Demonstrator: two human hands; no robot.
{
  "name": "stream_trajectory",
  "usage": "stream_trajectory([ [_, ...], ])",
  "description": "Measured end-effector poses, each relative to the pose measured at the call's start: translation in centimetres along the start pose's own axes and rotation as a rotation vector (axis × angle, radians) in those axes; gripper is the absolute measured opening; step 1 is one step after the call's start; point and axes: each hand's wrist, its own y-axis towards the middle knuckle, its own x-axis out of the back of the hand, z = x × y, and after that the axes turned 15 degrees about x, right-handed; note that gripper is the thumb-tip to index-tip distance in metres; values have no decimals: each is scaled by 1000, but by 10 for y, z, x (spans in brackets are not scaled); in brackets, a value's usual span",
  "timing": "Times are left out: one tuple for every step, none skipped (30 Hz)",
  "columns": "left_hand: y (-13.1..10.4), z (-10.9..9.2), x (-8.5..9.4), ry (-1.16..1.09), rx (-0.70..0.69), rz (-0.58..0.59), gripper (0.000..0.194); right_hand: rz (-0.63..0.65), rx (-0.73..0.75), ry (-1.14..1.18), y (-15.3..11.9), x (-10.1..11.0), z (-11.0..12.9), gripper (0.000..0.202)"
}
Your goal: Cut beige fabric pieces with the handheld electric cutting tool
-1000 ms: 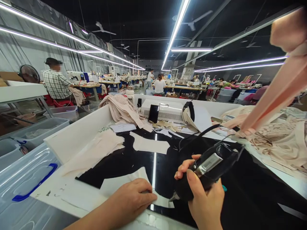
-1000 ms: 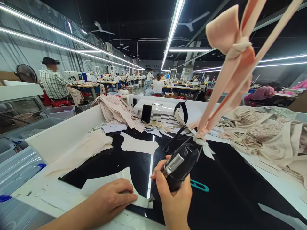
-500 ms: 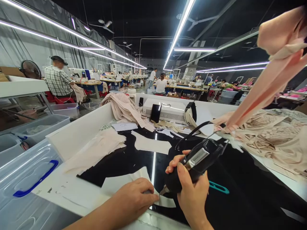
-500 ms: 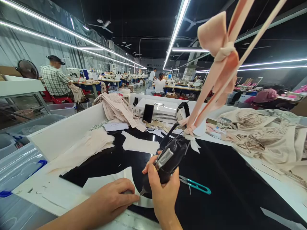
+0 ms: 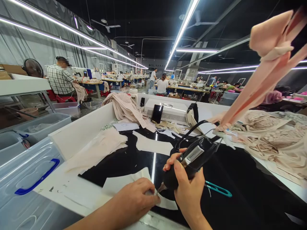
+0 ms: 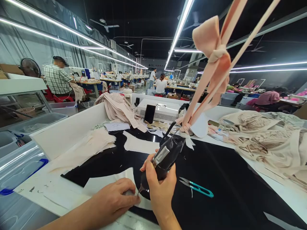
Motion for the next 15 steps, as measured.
stream_trajectory([
  [0, 0, 0, 0, 2, 1, 22, -5, 2, 2, 0, 0, 0, 33],
  [0, 1, -1, -3, 5, 2, 23, -10, 8, 2, 1, 0, 0, 33],
  [0, 1, -1, -7, 8, 3, 23, -14, 14, 3, 1, -1, 0, 33],
  [0, 2, -1, -10, 11, 3, 23, -16, 21, 4, 2, -2, 0, 33],
  [0, 2, -1, -14, 13, 3, 23, -16, 25, 4, 2, -2, -1, 34],
  [0, 2, -1, -17, 16, 1, 23, -12, 27, 4, 2, -3, -1, 33],
  [0, 2, -2, -20, 17, -4, 23, -6, 25, 3, 2, -4, -2, 33],
  [0, 2, -2, -23, 18, -9, 23, 2, 23, 2, 2, -5, -3, 32],
  [0, 2, -3, -26, 18, -18, 22, 10, 21, 0, 2, -6, -5, 31],
  [0, 2, -4, -30, 18, -27, 22, 18, 20, 0, 2, -7, -6, 31],
  [-1, 2, -4, -33, 19, -33, 22, 25, 20, 1, 2, -7, -7, 30],
  [-1, 2, -4, -36, 19, -36, 22, 28, 20, 3, 3, -7, -7, 31],
  [-1, 2, -4, -42, 20, -32, 22, 30, 17, 3, 3, -6, -7, 32],
  [-1, 2, -3, -51, 20, -21, 22, 26, 11, -4, 4, -5, -7, 34],
  [-1, 2, -2, -67, 19, -6, 22, 16, 0, -19, 5, -4, -5, 36],
])
